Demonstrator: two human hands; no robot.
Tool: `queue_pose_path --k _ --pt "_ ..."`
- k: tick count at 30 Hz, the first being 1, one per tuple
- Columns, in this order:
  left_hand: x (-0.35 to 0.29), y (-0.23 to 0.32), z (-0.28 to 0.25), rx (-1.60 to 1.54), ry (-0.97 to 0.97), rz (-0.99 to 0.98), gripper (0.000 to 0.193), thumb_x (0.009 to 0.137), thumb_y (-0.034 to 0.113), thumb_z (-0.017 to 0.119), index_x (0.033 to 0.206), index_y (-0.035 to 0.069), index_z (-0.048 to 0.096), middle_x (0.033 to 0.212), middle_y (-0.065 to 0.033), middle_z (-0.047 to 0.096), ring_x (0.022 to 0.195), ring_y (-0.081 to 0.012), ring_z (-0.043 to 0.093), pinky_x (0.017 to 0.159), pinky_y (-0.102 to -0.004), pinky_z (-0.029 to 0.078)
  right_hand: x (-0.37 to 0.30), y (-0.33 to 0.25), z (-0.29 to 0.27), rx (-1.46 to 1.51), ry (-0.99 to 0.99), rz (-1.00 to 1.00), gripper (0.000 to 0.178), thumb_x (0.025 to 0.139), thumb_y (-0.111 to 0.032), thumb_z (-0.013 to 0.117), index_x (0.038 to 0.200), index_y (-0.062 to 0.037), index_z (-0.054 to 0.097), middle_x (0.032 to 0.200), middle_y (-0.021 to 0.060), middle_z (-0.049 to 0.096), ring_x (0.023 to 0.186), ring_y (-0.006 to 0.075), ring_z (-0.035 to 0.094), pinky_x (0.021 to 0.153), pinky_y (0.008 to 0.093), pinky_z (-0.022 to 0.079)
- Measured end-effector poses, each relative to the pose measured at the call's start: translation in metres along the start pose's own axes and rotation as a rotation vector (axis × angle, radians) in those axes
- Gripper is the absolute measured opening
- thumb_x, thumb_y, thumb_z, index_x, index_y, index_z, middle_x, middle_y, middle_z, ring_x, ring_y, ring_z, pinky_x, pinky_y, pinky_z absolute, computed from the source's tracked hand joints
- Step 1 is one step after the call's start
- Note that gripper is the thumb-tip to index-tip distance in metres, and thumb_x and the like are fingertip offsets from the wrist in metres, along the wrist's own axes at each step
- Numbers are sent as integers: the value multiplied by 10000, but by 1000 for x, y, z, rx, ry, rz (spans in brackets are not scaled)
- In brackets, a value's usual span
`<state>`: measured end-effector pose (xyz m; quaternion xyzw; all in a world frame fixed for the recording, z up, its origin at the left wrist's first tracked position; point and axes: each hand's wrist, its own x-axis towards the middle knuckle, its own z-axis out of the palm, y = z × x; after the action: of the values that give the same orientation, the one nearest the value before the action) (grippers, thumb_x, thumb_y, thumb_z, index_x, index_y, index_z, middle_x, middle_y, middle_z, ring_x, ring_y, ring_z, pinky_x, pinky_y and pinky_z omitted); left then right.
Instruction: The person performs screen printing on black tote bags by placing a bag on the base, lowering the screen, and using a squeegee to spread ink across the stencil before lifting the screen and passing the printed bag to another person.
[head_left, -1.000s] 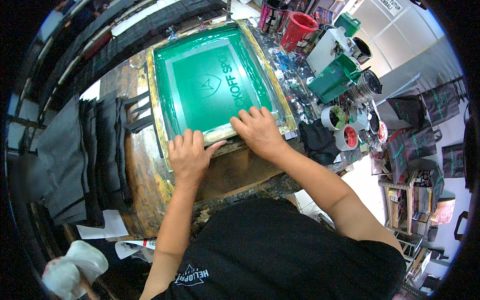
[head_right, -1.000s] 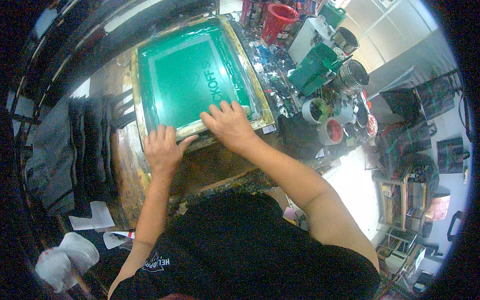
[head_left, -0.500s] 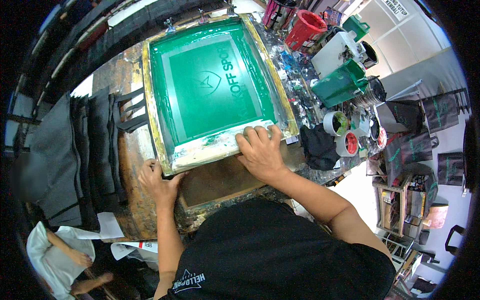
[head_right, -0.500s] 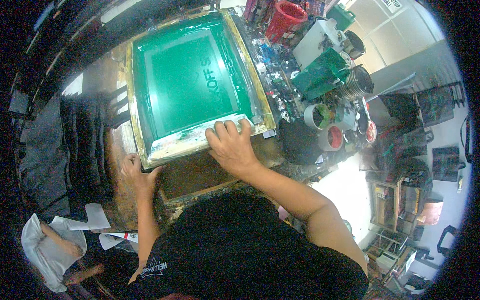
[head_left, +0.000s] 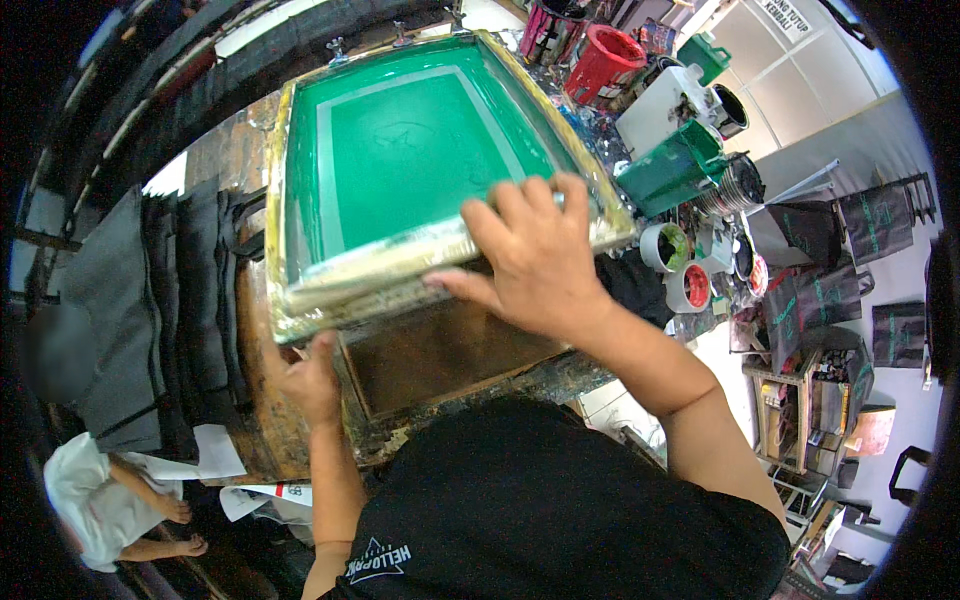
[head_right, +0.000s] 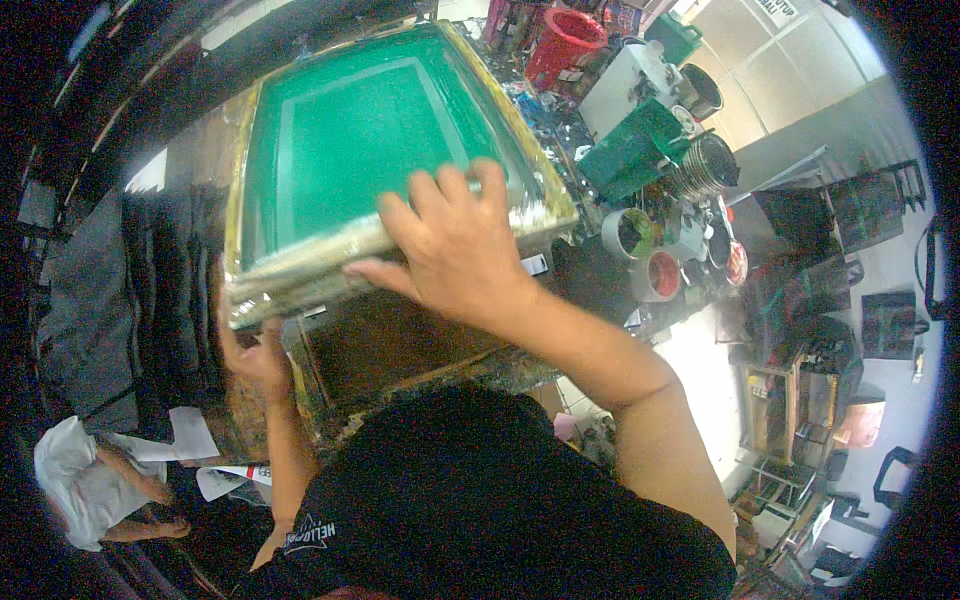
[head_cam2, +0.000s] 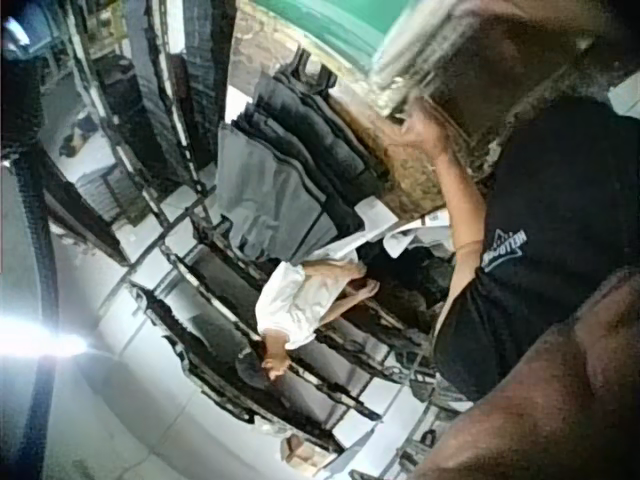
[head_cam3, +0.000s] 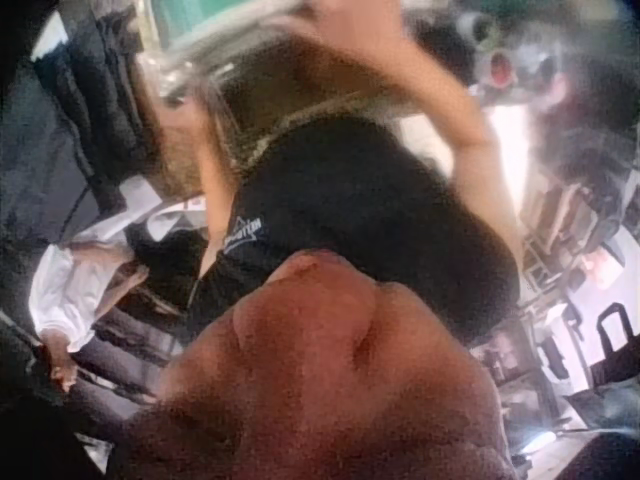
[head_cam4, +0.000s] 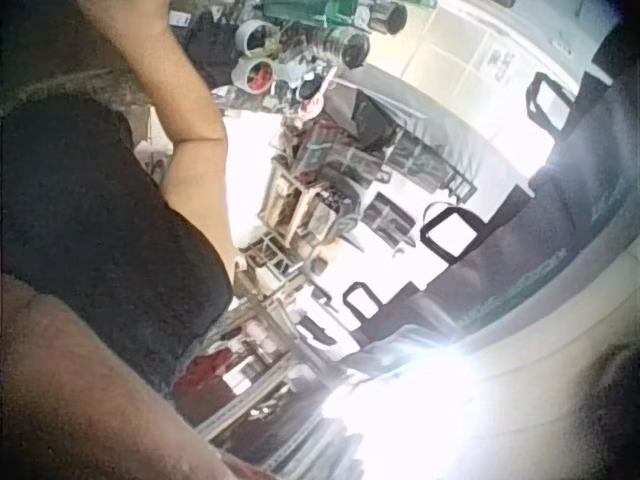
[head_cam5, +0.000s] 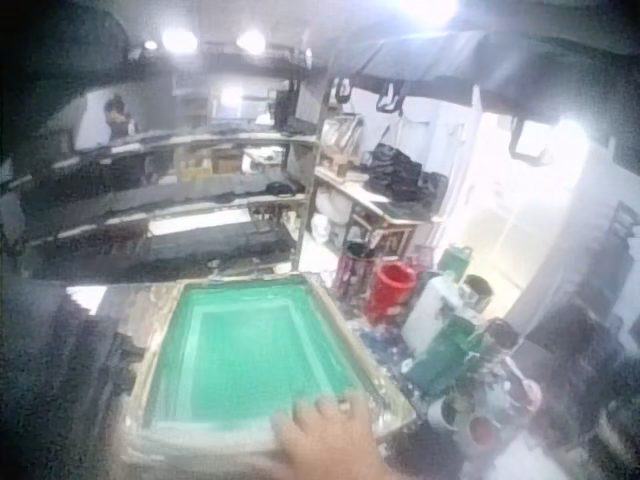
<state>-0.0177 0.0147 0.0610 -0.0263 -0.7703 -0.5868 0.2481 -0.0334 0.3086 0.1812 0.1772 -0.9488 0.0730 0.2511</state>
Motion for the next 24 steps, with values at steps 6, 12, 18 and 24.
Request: queue_pose_path --k 6,12,18,24 --pt "86 87 28 -227 159 6 463 1011 156 712 1400 -52 568 1237 -99 674 1113 -173 621 1015 -323 474 98 33 -29 -163 413 -152 565 820 -687 692 808 -122 695 737 89 661 735 299 648 827 488 436" --pt "98 37 44 -3 107 235 807 1009 234 708 1620 1 235 1375 -208 555 1177 -248 578 1030 -360 466 156 43 -67 -61 157 -98 735 1014 -754 353 774 -106 603 666 45 567 602 170 460 788 410 395" --pt "25 -30 28 951 -312 -204 992 912 390 767 1625 -12 207 1336 -345 519 1232 -500 500 1090 -564 385 177 48 -85 25 65 -114 746 1031 -735 317 793 -93 612 649 26 553 607 164 490 861 444 440" --pt "29 -50 41 807 -304 -243 924 881 215 761 1615 7 241 1301 -324 534 1217 -486 518 1069 -545 409 188 54 -92 22 128 -106 731 1044 -694 337 809 -66 629 647 57 584 612 200 550 881 476 452"
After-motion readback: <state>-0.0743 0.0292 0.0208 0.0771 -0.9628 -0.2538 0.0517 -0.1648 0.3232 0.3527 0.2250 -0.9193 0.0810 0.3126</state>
